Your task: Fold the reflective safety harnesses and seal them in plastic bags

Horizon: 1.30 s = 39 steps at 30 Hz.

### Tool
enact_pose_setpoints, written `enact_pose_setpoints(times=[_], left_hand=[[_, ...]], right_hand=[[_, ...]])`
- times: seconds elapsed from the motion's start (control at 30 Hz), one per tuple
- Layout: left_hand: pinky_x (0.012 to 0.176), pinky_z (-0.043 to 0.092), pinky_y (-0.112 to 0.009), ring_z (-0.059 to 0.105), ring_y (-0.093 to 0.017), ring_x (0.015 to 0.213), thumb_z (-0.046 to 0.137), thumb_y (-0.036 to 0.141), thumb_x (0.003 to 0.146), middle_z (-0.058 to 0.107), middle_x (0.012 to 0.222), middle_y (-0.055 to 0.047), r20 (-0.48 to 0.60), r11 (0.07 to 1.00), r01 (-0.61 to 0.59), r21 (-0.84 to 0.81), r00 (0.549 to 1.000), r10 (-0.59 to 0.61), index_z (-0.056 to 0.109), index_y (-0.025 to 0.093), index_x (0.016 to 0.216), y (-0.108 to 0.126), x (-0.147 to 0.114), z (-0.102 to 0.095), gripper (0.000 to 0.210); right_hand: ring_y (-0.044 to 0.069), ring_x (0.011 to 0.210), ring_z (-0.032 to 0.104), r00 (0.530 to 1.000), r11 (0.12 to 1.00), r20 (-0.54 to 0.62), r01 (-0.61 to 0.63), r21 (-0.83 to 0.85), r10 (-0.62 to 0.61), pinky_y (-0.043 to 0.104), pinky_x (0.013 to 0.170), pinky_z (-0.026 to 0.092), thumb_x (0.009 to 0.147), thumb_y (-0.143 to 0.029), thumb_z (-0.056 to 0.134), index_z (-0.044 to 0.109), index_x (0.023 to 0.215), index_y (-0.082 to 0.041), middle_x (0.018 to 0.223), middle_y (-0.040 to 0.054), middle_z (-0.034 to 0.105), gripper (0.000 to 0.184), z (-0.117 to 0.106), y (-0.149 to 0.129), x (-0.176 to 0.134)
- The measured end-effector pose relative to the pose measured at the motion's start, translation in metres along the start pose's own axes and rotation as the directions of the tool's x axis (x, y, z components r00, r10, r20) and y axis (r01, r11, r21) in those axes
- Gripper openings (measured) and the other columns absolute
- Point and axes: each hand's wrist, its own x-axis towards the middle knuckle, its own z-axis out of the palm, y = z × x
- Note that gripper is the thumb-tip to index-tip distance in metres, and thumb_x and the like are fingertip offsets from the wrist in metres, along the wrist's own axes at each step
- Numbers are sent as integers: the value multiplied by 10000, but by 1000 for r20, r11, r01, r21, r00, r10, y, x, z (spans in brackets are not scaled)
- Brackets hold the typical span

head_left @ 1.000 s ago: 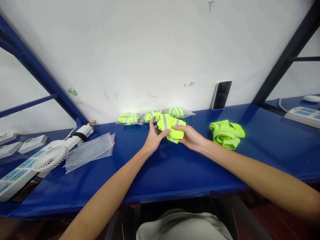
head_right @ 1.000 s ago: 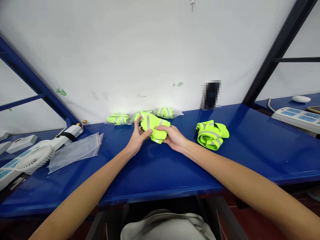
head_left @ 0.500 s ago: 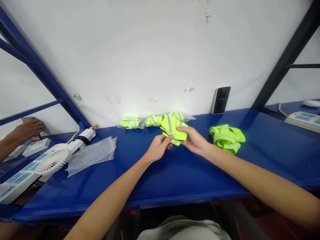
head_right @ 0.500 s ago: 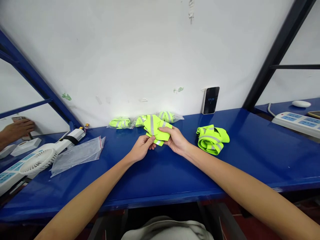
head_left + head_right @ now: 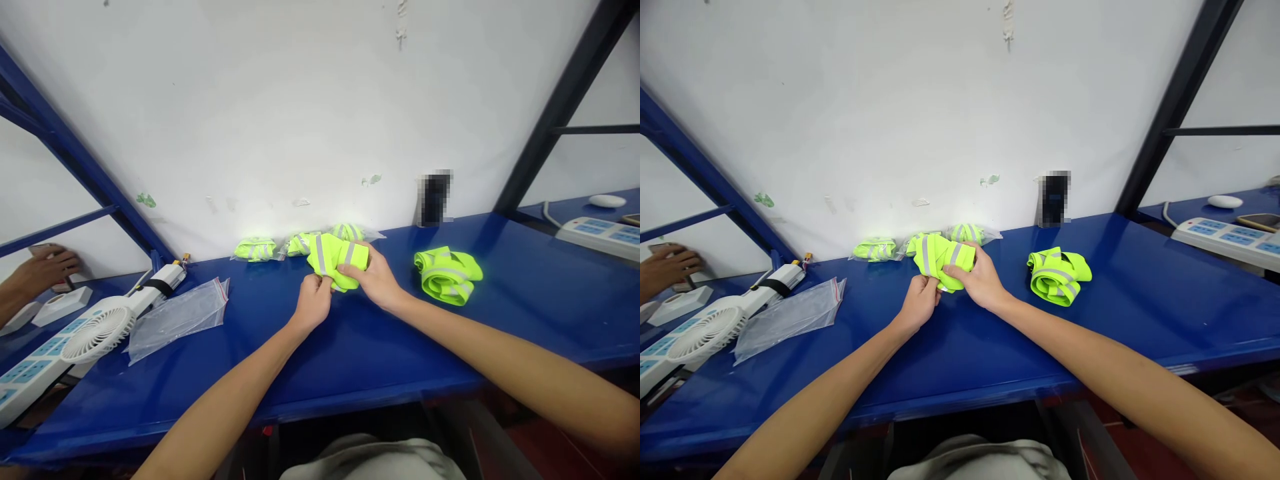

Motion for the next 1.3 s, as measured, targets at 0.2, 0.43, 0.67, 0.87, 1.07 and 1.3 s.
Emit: enact_pose_setpoints(times=[0.2,0.43,0.67,0.87,1.07,1.3], left_hand=[[470,208,-228,338,-77,443,551,356,774,413,451,38,-118,994,42,98,993,-30,465,170,505,-1,2,-4,337],[479,296,-221,439,-103,484,565,312,780,490,498,7,-82,991,60,122,995,-51,540,147,540,-3,2,-6,293],[753,582,-310,655,-178,903,681,183,734,620,1158,-61,-84,921,-28,-388,996,-5,390,279,1420,10,2,-8,752],[820,595,-381,647,-233,969,620,461,889,629,1105,-68,55,934,-59,-352,995,84,296,341,1527,16,2,-20,725],[887,582,-392,620,-260,1112,530,538,928,515,1418,-66,41,936,-157,-314,983,179,208,376,1561,13,-9,-12,729],[867,585,-379,623,-258,1110,615,532,883,509,1430,-66,36,915,-97,-392,992,121,254,372,1539,14,-9,-8,765]], right_hand=[[233,876,602,973,921,-12,214,-325,-231,339,787,481,745,-364,740,503,1190,-196,990,54,650,531,-2,3,-5],[252,917,614,977,928,16,208,-307,-214,342,804,479,745,-378,752,512,1198,-228,1024,46,662,534,-2,3,-9],[246,974,600,988,977,-27,146,-153,-152,361,874,471,700,-368,777,514,1163,-219,1066,49,641,553,-6,11,7],[240,965,597,997,999,59,40,26,-42,354,839,485,680,-339,757,493,1108,-240,1029,33,635,513,-8,4,4],[209,893,571,994,997,103,35,64,-42,316,779,481,699,-294,708,457,1094,-252,947,6,577,469,-2,-7,-6],[198,851,557,979,977,108,184,-103,-173,309,772,479,723,-259,692,470,1120,-253,944,10,576,455,-6,-4,-10]])
